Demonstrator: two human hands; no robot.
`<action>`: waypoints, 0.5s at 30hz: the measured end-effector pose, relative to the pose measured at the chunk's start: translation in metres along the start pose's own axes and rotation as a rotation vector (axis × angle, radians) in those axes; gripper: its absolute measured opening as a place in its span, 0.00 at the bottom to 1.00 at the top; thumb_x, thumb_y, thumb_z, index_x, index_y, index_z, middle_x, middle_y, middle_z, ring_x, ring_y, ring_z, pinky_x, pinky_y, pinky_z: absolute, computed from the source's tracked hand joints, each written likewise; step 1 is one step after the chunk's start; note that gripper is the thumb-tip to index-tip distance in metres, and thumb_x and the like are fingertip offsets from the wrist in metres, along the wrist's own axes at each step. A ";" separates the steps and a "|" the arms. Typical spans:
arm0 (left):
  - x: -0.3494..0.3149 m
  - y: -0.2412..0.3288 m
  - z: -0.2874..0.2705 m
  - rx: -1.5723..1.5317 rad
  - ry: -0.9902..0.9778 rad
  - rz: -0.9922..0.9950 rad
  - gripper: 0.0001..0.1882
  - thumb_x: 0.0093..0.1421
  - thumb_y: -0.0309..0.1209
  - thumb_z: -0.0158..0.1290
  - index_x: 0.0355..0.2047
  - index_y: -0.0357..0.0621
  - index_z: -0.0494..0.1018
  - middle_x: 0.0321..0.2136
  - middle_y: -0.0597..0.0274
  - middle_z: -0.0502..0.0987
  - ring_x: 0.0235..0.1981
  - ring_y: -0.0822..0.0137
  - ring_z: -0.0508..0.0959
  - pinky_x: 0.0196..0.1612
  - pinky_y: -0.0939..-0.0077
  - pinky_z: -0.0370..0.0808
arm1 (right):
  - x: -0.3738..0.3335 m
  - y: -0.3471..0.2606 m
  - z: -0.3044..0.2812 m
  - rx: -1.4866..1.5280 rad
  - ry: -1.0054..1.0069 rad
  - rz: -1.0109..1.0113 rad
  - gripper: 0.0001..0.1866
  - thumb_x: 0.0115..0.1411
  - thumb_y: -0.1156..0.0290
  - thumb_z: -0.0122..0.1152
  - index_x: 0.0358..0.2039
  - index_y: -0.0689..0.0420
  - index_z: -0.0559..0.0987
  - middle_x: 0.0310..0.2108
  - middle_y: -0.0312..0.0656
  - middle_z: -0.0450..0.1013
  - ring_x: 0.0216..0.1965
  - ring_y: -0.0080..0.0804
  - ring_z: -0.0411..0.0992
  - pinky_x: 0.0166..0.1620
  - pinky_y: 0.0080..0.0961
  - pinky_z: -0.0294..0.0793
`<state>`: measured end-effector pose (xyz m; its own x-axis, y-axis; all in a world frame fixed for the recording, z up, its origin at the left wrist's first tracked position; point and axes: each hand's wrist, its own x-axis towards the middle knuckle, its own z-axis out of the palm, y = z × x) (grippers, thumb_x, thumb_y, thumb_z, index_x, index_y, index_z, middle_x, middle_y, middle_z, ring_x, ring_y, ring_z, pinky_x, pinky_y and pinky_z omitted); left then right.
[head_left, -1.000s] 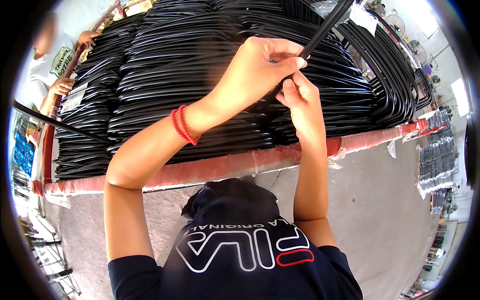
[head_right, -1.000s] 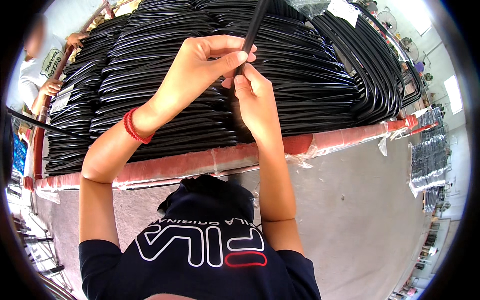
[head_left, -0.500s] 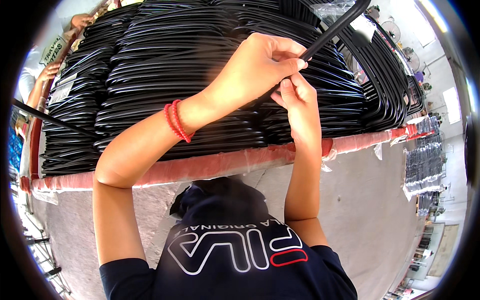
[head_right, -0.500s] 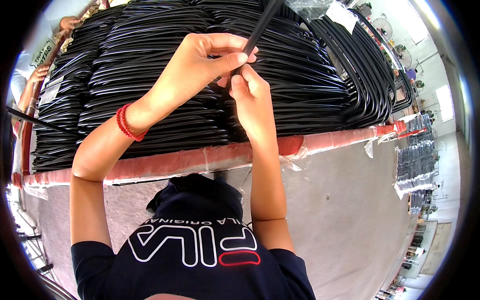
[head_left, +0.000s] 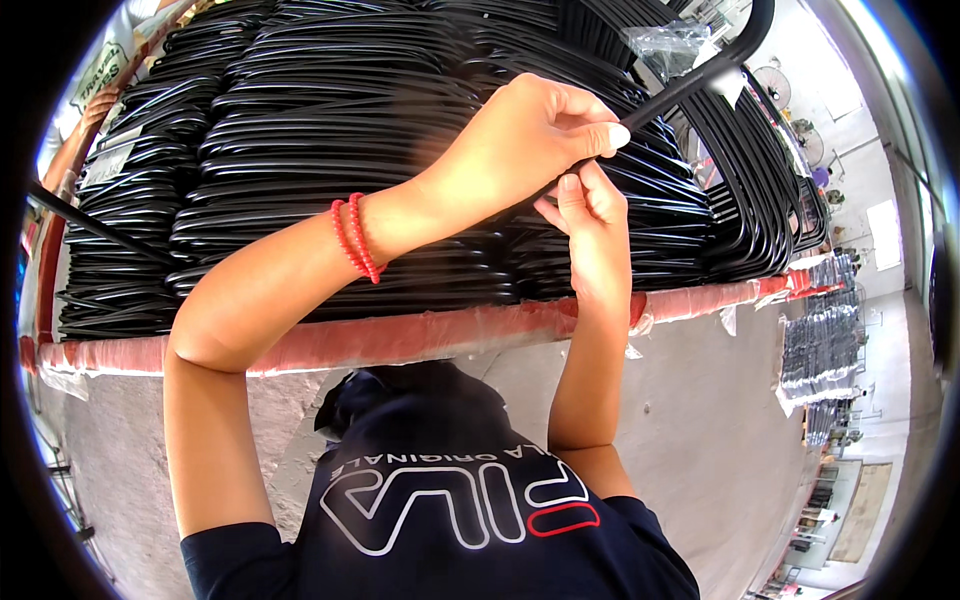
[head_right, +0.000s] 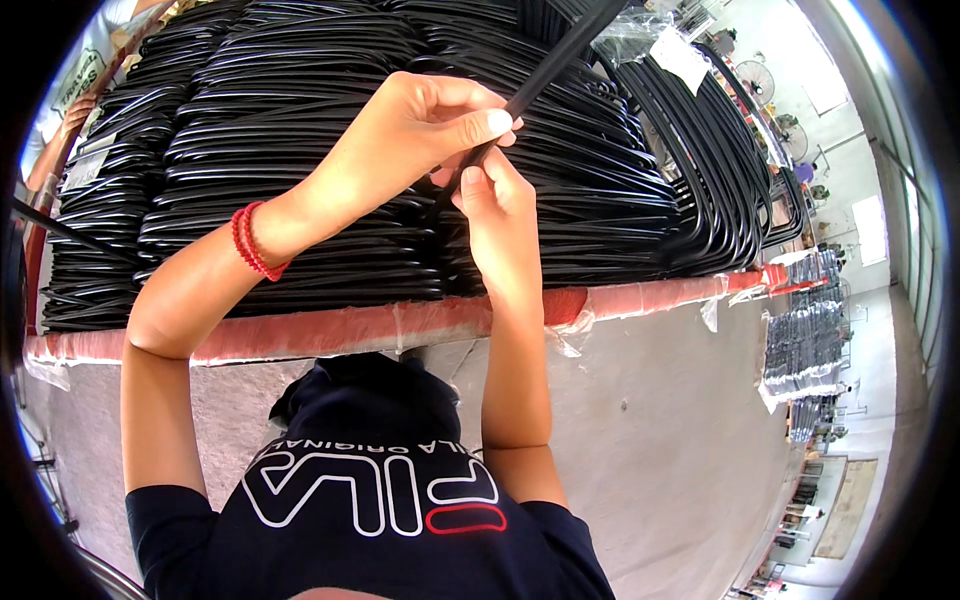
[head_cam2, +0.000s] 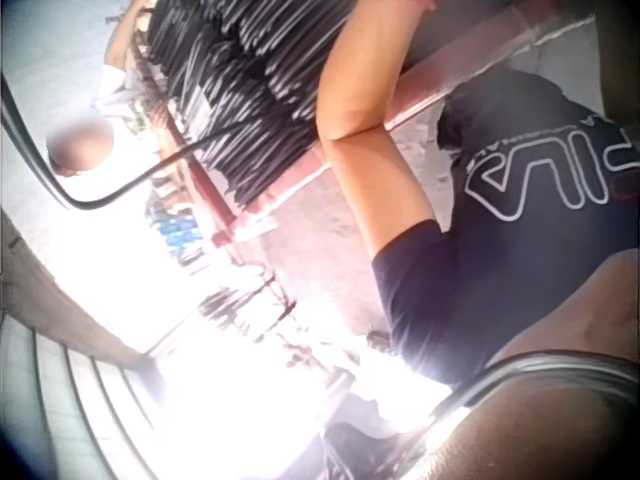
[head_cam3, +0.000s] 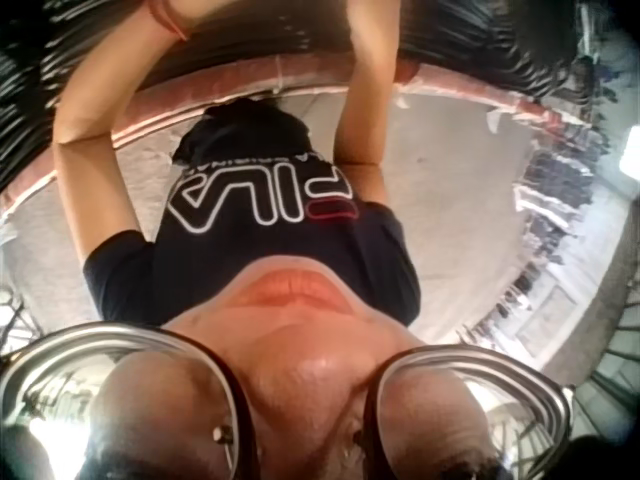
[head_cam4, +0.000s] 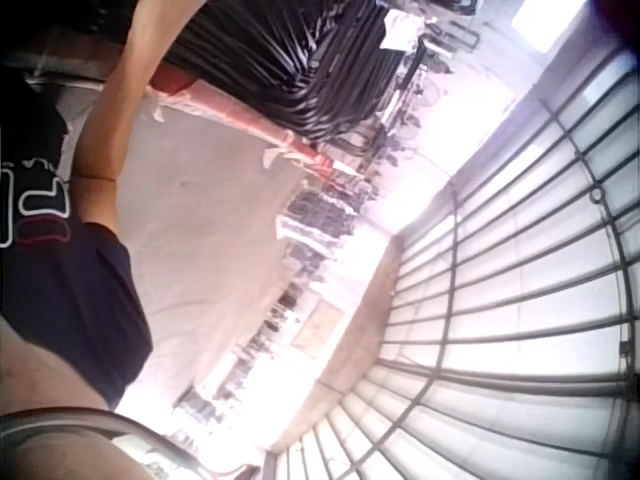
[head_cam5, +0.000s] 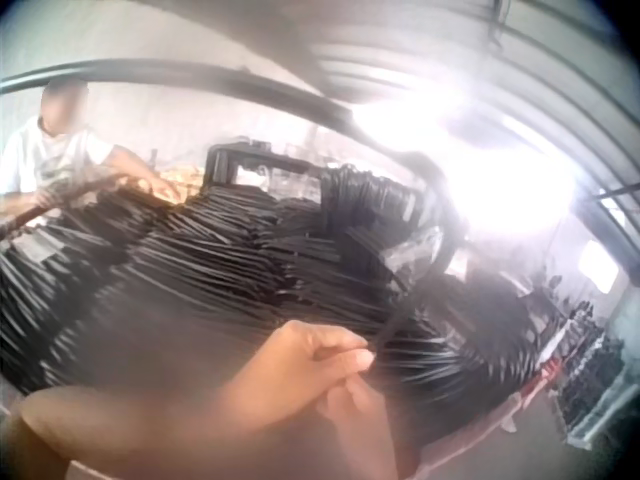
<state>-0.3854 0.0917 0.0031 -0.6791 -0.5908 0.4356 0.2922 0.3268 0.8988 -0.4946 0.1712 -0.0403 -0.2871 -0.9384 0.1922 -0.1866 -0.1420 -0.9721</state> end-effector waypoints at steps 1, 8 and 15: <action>0.001 -0.001 0.000 0.003 0.003 -0.007 0.11 0.54 0.33 0.50 0.31 0.37 0.73 0.16 0.69 0.70 0.13 0.83 0.63 0.16 0.90 0.61 | 0.000 0.001 -0.001 0.007 -0.003 -0.005 0.14 0.60 0.66 0.43 0.42 0.62 0.68 0.35 0.37 0.68 0.38 0.25 0.67 0.46 0.31 0.68; 0.007 -0.008 -0.007 -0.159 -0.104 -0.040 0.09 0.54 0.31 0.50 0.31 0.37 0.74 0.20 0.67 0.74 0.12 0.82 0.64 0.15 0.89 0.62 | -0.002 -0.002 0.005 0.036 0.065 -0.040 0.14 0.59 0.63 0.44 0.33 0.61 0.70 0.29 0.37 0.69 0.33 0.22 0.67 0.36 0.18 0.65; 0.026 -0.024 -0.019 -0.470 -0.344 -0.232 0.16 0.54 0.41 0.50 0.30 0.39 0.74 0.22 0.63 0.75 0.10 0.80 0.65 0.11 0.88 0.62 | -0.002 -0.007 0.007 -0.040 0.054 0.030 0.12 0.61 0.65 0.41 0.34 0.59 0.70 0.31 0.37 0.69 0.37 0.27 0.70 0.41 0.26 0.68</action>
<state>-0.3972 0.0551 -0.0059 -0.9153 -0.3109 0.2562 0.3231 -0.1868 0.9277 -0.4867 0.1716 -0.0351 -0.3429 -0.9238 0.1707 -0.2143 -0.1000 -0.9716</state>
